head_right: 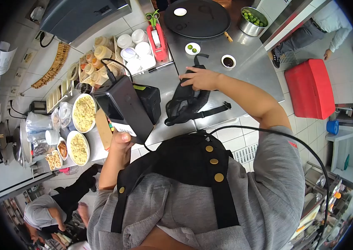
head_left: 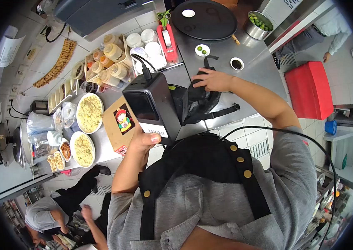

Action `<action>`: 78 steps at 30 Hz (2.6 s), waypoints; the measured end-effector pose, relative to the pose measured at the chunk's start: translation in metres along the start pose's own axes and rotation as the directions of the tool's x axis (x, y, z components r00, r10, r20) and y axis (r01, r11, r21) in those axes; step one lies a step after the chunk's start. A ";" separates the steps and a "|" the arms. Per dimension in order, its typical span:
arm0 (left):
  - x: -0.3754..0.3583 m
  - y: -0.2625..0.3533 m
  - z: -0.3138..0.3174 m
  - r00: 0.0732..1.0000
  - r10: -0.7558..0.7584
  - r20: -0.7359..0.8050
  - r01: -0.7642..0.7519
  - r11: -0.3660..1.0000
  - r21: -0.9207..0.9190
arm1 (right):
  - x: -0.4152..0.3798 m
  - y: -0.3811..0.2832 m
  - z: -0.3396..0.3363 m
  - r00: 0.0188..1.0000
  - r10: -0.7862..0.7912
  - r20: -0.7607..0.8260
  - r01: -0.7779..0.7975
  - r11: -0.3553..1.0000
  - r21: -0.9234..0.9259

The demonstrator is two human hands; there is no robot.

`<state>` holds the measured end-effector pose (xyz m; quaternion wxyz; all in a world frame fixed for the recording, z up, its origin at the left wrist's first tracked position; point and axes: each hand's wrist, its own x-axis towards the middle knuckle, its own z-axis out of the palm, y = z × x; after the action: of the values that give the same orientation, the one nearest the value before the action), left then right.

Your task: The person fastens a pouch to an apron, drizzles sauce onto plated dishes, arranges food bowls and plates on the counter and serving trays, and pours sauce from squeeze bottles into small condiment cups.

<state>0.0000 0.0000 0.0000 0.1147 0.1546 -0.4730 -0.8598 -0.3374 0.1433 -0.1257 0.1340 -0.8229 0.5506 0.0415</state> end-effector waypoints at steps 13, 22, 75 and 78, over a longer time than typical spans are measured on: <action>-0.010 -0.063 0.013 0.968 0.117 -0.221 -0.167 0.960 -0.223 | -0.007 0.048 -0.006 0.891 0.453 0.026 -0.300 0.545 0.783; -0.004 -0.076 0.023 0.939 0.199 -0.279 -0.251 0.954 -0.165 | -0.016 0.035 -0.025 0.792 0.573 0.211 -0.344 0.132 0.930; 0.085 -0.137 0.047 0.956 0.047 -0.291 0.263 0.305 0.915 | -0.055 -0.082 0.110 0.315 0.933 -0.176 -0.230 0.255 0.939; 0.099 -0.137 0.057 0.960 0.220 0.173 -0.178 0.007 0.984 | -0.063 -0.110 0.119 0.384 0.908 -0.169 -0.377 0.321 0.869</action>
<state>-0.1195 0.0822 -0.1032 0.1022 0.1354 -0.9492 -0.2650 -0.2517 0.2703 -0.2078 0.2095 -0.3286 0.8265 -0.4062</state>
